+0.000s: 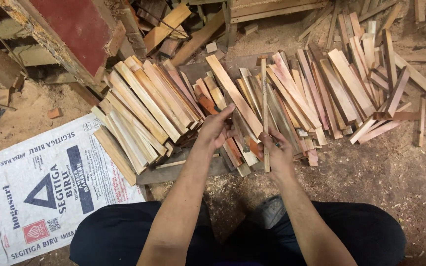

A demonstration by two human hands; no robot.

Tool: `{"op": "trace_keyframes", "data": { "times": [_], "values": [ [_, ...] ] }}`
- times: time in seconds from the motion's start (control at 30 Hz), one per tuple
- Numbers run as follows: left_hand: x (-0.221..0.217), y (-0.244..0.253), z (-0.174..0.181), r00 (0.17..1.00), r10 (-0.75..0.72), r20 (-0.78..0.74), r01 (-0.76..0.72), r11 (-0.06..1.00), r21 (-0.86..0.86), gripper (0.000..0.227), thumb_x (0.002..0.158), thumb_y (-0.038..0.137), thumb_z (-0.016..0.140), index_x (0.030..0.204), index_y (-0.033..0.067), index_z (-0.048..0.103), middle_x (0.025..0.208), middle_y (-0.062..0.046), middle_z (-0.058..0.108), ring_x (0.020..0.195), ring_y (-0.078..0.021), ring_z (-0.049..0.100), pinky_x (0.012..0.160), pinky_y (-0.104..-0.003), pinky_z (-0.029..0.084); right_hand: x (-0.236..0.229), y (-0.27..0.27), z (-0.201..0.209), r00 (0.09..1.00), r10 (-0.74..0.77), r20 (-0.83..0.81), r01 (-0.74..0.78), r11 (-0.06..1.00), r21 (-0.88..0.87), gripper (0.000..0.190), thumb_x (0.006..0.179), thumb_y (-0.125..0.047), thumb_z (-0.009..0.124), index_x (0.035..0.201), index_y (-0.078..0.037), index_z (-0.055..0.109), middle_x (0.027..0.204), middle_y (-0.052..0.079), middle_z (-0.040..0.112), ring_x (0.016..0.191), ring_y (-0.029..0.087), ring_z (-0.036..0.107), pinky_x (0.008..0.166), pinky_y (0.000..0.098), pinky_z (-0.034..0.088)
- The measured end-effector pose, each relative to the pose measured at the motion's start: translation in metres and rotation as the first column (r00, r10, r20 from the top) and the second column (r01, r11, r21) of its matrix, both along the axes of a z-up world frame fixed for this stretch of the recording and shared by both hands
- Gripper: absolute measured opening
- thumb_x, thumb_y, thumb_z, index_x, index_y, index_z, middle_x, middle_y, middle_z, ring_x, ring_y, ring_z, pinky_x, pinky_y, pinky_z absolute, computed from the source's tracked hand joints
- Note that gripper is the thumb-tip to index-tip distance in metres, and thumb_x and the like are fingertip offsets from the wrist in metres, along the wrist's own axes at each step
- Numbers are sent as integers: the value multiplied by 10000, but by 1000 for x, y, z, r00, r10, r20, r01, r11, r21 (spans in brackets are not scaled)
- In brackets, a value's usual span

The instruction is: The person sits on the floor and sorts through a pile of wooden strips, picking them up one by one, inspecting them, and placing them into organized stacks. The person uses a pencil to mark some of the wood pieces during the sorting process.

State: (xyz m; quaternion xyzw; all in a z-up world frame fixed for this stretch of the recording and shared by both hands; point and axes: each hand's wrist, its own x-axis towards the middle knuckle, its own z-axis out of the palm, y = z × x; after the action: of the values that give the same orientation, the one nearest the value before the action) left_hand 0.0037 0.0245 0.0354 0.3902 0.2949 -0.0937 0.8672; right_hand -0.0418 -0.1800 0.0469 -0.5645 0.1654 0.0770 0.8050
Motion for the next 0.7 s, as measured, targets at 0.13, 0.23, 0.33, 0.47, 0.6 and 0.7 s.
{"op": "trace_keyframes", "data": {
  "times": [0.13, 0.23, 0.33, 0.47, 0.6, 0.7],
  "values": [
    [-1, -5, 9, 1000, 5, 14, -5, 1000, 9, 585, 810, 321, 882, 1023, -145, 600, 824, -226, 649, 644, -317, 734, 564, -448, 658, 5, 0, 3, 1000, 16, 6, -16, 1000, -1, 416, 939, -103, 731, 1264, 100, 571, 816, 110, 616, 575, 157, 602, 441, 261, 476],
    [-2, -6, 11, 1000, 15, 22, -15, 1000, 9, 550, 831, 293, 872, 1021, -150, 606, 814, -231, 652, 641, -329, 742, 557, -467, 656, 3, -2, -1, 1000, 18, 15, -19, 999, 37, 390, 969, -127, 698, 1272, 79, 565, 826, 115, 602, 570, 167, 559, 422, 273, 444],
    [-3, -11, 26, 998, 49, 43, -50, 999, 22, 524, 863, 269, 829, 1034, -172, 602, 825, -248, 641, 662, -366, 742, 576, -497, 648, 1, -1, -1, 998, 53, 31, -57, 990, 125, 397, 968, -246, 741, 1216, 37, 614, 827, 136, 609, 557, 176, 538, 406, 257, 418],
    [5, -8, -3, 994, 80, 73, -86, 993, 76, 503, 894, 295, 804, 1068, -130, 598, 832, -225, 671, 686, -342, 751, 593, -487, 656, -4, -1, 5, 976, 147, 163, -174, 970, 168, 607, 902, -314, 789, 1326, 57, 562, 780, 121, 573, 538, 173, 565, 401, 253, 448],
    [6, -5, -5, 986, 140, 88, -147, 986, 74, 388, 944, 275, 737, 1061, -70, 604, 818, -205, 686, 671, -338, 749, 552, -480, 650, 1, -4, 5, 913, 264, 312, -269, 963, -25, 649, 828, -203, 839, 1329, 77, 537, 953, 217, 627, 644, 198, 595, 442, 268, 492],
    [10, 3, -32, 974, 187, 128, -198, 977, 76, 384, 945, 295, 753, 1098, -17, 591, 813, -212, 712, 674, -332, 751, 540, -463, 643, -2, -11, 0, 886, 294, 360, -209, 944, -255, 862, 723, -131, 922, 1414, 97, 459, 1041, 197, 647, 814, 186, 626, 639, 281, 532]
  ]
}}
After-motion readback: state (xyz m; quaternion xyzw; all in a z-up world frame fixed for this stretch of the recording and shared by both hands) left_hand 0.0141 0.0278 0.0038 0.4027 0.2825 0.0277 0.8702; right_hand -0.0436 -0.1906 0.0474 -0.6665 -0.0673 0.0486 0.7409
